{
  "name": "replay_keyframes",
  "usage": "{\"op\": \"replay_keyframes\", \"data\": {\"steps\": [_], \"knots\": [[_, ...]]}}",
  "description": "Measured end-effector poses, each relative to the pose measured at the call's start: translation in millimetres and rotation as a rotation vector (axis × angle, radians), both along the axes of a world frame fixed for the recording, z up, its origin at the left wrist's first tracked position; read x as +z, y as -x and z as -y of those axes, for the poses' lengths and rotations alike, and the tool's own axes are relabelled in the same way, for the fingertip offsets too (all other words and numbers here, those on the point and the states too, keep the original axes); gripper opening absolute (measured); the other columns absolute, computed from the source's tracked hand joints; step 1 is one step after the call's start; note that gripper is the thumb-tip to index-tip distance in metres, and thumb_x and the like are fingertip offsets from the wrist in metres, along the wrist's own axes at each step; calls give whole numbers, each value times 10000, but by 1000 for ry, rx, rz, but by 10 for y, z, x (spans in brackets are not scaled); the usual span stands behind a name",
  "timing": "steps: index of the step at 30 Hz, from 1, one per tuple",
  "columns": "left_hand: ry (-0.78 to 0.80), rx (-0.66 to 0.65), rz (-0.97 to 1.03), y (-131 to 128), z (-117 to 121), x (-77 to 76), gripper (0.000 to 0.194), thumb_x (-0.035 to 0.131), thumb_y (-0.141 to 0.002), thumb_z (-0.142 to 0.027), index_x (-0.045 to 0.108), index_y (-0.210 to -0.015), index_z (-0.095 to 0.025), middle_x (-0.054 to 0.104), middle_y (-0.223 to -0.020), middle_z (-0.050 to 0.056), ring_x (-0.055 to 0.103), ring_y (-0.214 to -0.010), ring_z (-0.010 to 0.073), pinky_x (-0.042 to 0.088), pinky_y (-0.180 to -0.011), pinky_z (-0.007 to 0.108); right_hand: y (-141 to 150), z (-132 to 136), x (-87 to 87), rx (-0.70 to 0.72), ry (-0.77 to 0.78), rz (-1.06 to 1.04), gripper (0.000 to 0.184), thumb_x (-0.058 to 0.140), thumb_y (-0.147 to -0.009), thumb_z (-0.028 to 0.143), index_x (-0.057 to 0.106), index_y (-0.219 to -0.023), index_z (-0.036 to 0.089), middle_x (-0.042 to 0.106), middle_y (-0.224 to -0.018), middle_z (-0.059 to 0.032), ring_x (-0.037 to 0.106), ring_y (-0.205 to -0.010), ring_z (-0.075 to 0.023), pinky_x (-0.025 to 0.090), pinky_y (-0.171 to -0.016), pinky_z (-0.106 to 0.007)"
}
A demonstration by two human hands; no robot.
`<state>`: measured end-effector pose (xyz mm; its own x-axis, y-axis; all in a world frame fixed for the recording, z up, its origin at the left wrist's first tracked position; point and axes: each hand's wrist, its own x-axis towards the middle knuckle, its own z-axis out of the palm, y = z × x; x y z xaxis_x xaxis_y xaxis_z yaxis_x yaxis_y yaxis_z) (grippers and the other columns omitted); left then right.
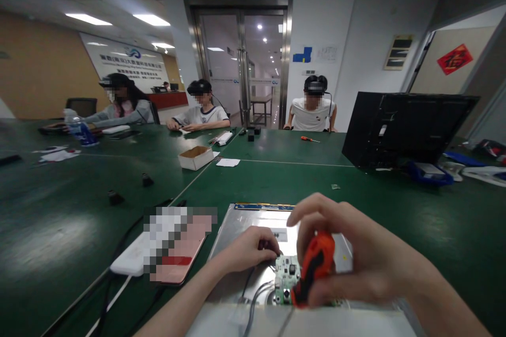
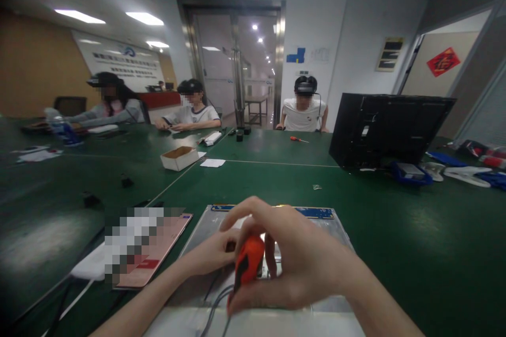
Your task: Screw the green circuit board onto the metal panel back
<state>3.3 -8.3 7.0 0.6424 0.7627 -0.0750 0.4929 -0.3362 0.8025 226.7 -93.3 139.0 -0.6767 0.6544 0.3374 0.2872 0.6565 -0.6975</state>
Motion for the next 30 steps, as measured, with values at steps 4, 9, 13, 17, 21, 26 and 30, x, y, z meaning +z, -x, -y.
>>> {"op": "replay_keyframes", "data": {"steps": [4, 9, 13, 17, 21, 26, 30], "knots": [[-10, 3, 63, 6, 2, -24, 122, 620, -721, -114, 710, -797, -146, 625, -707, -15, 534, -661, 135, 405, -625, 222, 133, -443, -112, -124, -112, 79, 230, 711, -797, 252, 541, -945, 207, 649, -765, 26, 581, -631, -107, 440, -591, -237], [1, 14, 45, 13, 8, -3, 131, 608, -715, -99, 708, -772, -161, 626, -704, -20, 530, -650, 129, 394, -614, 216, 211, -576, -268, -220, -241, 287, 163, 632, -827, 144, 540, -953, 190, 647, -845, 0, 540, -665, -112, 370, -595, -245], [12, 25, 37, 13, 6, 1, 130, 609, -710, -99, 706, -776, -155, 627, -701, -16, 537, -655, 136, 387, -596, 216, 233, -587, -306, -240, -255, 327, 170, 623, -823, 147, 533, -961, 191, 643, -844, 1, 536, -677, -118, 347, -604, -247], [13, 20, 46, 13, 8, -4, 132, 604, -711, -98, 703, -780, -152, 625, -704, -16, 540, -655, 135, 384, -596, 218, 235, -617, -338, -244, -263, 338, 167, 612, -825, 154, 532, -964, 199, 641, -839, 1, 551, -703, -130, 340, -614, -250], [16, 15, 43, 11, 9, 7, 136, 602, -708, -94, 703, -779, -151, 625, -709, -16, 537, -651, 132, 384, -596, 218, 238, -630, -354, -239, -268, 358, 169, 612, -830, 163, 530, -973, 202, 646, -841, 0, 561, -706, -134, 333, -604, -248], [18, 13, 12, 8, 6, 29, 122, 607, -718, -121, 703, -780, -166, 643, -740, -15, 552, -683, 139, 408, -621, 219, 238, -617, -337, -246, -281, 375, 216, 629, -831, 170, 521, -1014, 209, 661, -857, -2, 579, -719, -140, 333, -603, -252], [11, -3, 30, 13, -6, 12, 124, 602, -717, -124, 702, -779, -166, 637, -714, -16, 550, -673, 139, 413, -610, 217, 234, -585, -307, -231, -291, 377, 226, 645, -833, 192, 517, -1017, 212, 679, -868, -1, 601, -740, -150, 340, -603, -255]]}}
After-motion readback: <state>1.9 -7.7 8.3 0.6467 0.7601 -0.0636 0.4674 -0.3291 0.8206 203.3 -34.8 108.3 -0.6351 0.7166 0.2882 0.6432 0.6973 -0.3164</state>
